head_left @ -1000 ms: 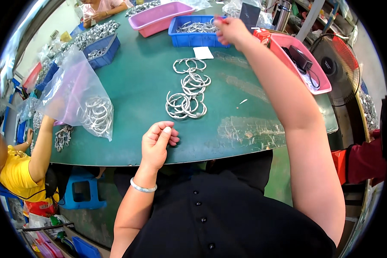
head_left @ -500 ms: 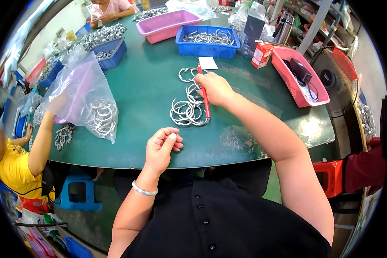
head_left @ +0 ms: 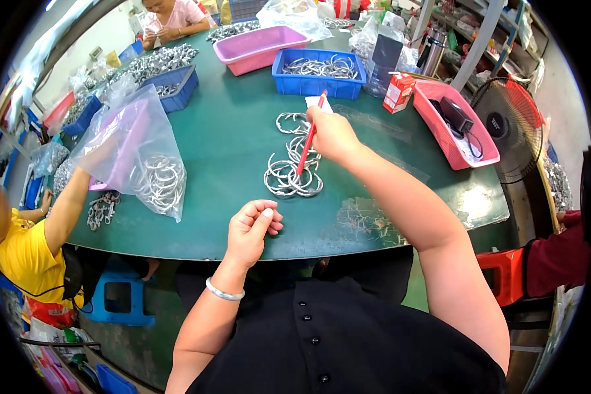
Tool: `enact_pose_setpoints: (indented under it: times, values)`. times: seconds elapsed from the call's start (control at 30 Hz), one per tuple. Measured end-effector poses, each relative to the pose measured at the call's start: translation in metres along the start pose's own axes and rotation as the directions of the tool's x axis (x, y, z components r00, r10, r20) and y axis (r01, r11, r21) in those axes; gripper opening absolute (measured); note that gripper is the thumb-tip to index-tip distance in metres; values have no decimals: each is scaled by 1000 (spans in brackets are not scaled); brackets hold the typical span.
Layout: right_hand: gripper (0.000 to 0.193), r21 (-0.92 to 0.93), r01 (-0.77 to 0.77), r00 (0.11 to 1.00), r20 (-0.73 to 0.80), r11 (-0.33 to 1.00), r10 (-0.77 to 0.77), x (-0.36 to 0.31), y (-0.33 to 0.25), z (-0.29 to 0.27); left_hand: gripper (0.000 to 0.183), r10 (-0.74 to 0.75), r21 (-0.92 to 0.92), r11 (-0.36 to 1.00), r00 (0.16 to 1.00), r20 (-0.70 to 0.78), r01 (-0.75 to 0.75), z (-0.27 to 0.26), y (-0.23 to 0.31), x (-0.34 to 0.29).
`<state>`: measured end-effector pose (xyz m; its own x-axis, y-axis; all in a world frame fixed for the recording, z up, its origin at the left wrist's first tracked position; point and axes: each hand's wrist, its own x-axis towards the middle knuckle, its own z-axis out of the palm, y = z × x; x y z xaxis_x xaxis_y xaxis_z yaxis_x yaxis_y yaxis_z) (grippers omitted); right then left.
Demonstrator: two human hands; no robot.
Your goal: The person picks up metal rings one by one from a pile and marks a specific point on each ring using a red pen, then places the marked rings back into the pile.
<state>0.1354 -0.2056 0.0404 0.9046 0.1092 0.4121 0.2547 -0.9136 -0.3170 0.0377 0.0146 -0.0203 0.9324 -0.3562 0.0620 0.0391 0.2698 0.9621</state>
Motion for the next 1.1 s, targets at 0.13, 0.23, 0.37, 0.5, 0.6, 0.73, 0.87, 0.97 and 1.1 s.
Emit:
enact_pose_setpoints:
  times: [0.13,0.23,0.37,0.5,0.6,0.73,0.87,0.97,1.1]
  values:
    - [18,62,-2,988,-151,998,12,1,2,-15,15,-5,-6,1000,1000,2,5,1,0,0]
    - [18,180,72,974,-225,981,-30,-3,-1,-26,15,-9,5,1000,1000,-2,9,3,1,1]
    - [19,301,209,967,-204,930,-151,-21,-18,-35,18,-22,-2,1000,999,-34,22,0,1,0]
    - [21,153,576,810,-243,803,-534,-56,-39,-34,28,-82,-169,983,996,-37,75,-3,2,2]
    - [17,53,735,665,-247,676,-705,-83,-54,-28,28,-150,-268,951,988,41,156,-8,10,2]
    - [17,71,735,670,-229,674,-706,-101,-54,-17,21,-241,-252,940,971,-9,231,-5,14,0]
    - [20,183,631,769,-269,754,-579,-110,-52,-8,16,-236,-322,920,972,1,223,-7,12,-3]
    - [24,525,377,926,-248,763,-286,-118,-50,-4,15,-222,-298,931,975,-6,210,-6,13,-5]
    - [17,884,-53,998,25,464,66,-125,-45,6,15,-173,-241,953,983,53,181,-7,11,-7]
